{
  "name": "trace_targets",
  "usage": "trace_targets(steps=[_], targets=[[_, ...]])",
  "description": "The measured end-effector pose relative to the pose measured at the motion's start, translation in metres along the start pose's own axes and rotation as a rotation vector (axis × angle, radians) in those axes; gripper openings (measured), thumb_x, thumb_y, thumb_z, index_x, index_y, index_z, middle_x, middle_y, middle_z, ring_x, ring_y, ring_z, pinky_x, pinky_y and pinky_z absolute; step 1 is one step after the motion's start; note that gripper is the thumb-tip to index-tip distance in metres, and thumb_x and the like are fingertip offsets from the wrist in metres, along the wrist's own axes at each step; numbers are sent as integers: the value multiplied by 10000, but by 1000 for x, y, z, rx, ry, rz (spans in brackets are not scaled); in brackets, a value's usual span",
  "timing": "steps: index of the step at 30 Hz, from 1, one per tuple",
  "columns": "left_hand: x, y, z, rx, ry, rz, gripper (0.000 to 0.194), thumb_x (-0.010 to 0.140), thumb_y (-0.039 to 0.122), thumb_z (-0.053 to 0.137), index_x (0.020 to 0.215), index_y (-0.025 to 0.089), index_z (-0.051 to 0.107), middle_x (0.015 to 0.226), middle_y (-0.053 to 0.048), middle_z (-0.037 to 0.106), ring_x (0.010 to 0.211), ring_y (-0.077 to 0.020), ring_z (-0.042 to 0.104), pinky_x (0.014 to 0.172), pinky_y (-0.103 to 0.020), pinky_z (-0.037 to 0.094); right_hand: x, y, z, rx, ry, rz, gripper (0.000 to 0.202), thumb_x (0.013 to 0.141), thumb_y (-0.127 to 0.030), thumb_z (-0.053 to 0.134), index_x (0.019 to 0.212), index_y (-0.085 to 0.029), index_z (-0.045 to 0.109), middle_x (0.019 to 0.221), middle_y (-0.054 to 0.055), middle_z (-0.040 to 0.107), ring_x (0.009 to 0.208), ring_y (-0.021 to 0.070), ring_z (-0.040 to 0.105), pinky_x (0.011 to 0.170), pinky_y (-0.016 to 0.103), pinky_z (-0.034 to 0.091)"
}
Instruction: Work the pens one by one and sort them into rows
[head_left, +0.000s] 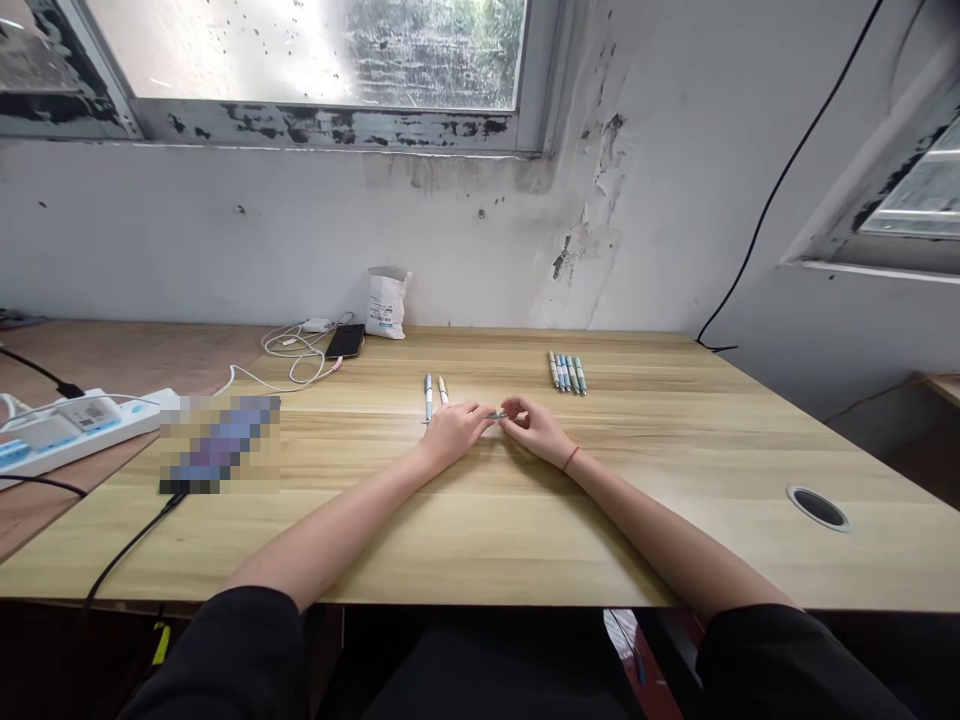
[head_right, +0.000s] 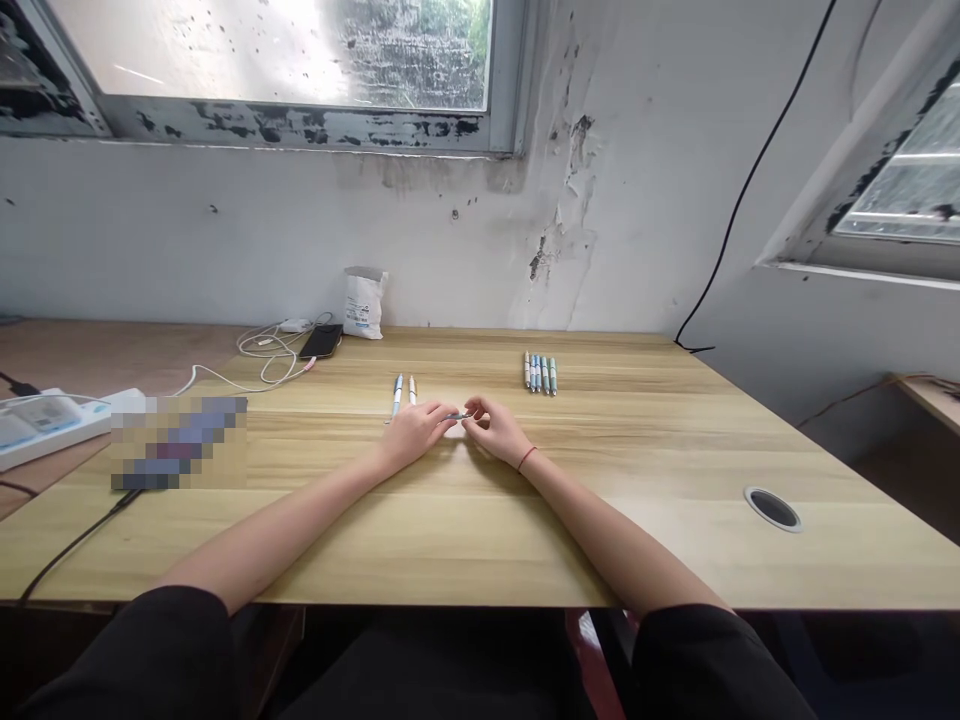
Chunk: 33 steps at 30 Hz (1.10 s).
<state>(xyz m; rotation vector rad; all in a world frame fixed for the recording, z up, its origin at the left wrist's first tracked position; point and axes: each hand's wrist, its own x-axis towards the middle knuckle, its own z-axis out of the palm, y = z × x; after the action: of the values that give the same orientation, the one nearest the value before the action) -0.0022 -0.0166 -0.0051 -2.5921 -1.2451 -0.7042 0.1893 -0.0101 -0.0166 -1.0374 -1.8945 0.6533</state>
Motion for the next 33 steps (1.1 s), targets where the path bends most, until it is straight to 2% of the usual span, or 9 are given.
trace_targets(steps=[5, 8, 11, 16, 21, 25, 30, 33], targets=[[0, 0, -1, -1, 21, 20, 241, 932, 367, 390, 1039, 240, 565, 897, -22, 634, 822, -167, 606, 713, -281, 412, 0, -6, -3, -90, -89, 19, 322, 877, -384, 411, 765, -167, 621, 722, 34, 647, 675, 143, 569, 646, 260, 434], [0, 0, 1, -1, 31, 25, 244, 938, 347, 376, 1037, 222, 562, 889, -31, 653, 798, -168, 615, 744, -306, 410, 0, -4, -1, -67, -41, -13, 245, 839, -372, 482, 866, -169, 615, 785, 37, 651, 695, 142, 571, 628, 252, 435], [0, 1, 1, -22, 23, 31, 242, 944, 317, 360, 1035, 206, 554, 913, -43, 658, 802, -167, 620, 740, -304, 425, -1, -2, 1, -43, 1, -29, 282, 805, -377, 537, 989, -169, 581, 821, 40, 642, 682, 135, 567, 598, 245, 437], [0, 1, 0, -77, 14, 21, 243, 949, 295, 330, 1024, 198, 540, 926, -39, 655, 829, -172, 622, 691, -282, 461, -2, -4, 1, -60, -41, -23, 252, 878, -360, 431, 855, -186, 612, 764, 35, 664, 699, 145, 601, 650, 266, 448], [-1, 2, 2, -99, -6, -15, 250, 946, 274, 330, 1098, 204, 516, 980, -53, 650, 866, -185, 628, 686, -289, 485, -1, -1, 3, -53, 51, -93, 202, 837, -333, 498, 941, -194, 601, 852, 50, 672, 711, 147, 597, 594, 257, 446], [-2, 3, 0, -119, -28, -38, 282, 944, 272, 326, 1184, 225, 466, 1050, -49, 638, 894, -193, 627, 672, -287, 494, -1, -2, 3, -16, 44, -39, 274, 824, -368, 518, 1016, -183, 579, 865, 60, 665, 724, 151, 603, 577, 252, 453], [-1, 5, -4, -138, -58, -83, 301, 945, 307, 318, 1189, 211, 466, 1007, -66, 649, 832, -192, 638, 657, -287, 494, -2, -3, 1, 1, -24, 16, 264, 869, -377, 444, 892, -181, 619, 783, 45, 675, 709, 152, 621, 652, 273, 472], [-1, 5, -4, -152, -62, -85, 302, 945, 311, 313, 1180, 208, 473, 1011, -67, 649, 827, -196, 637, 646, -288, 490, -1, -1, 3, 22, 24, -17, 227, 843, -356, 485, 926, -184, 608, 842, 54, 677, 727, 152, 618, 655, 276, 477]])
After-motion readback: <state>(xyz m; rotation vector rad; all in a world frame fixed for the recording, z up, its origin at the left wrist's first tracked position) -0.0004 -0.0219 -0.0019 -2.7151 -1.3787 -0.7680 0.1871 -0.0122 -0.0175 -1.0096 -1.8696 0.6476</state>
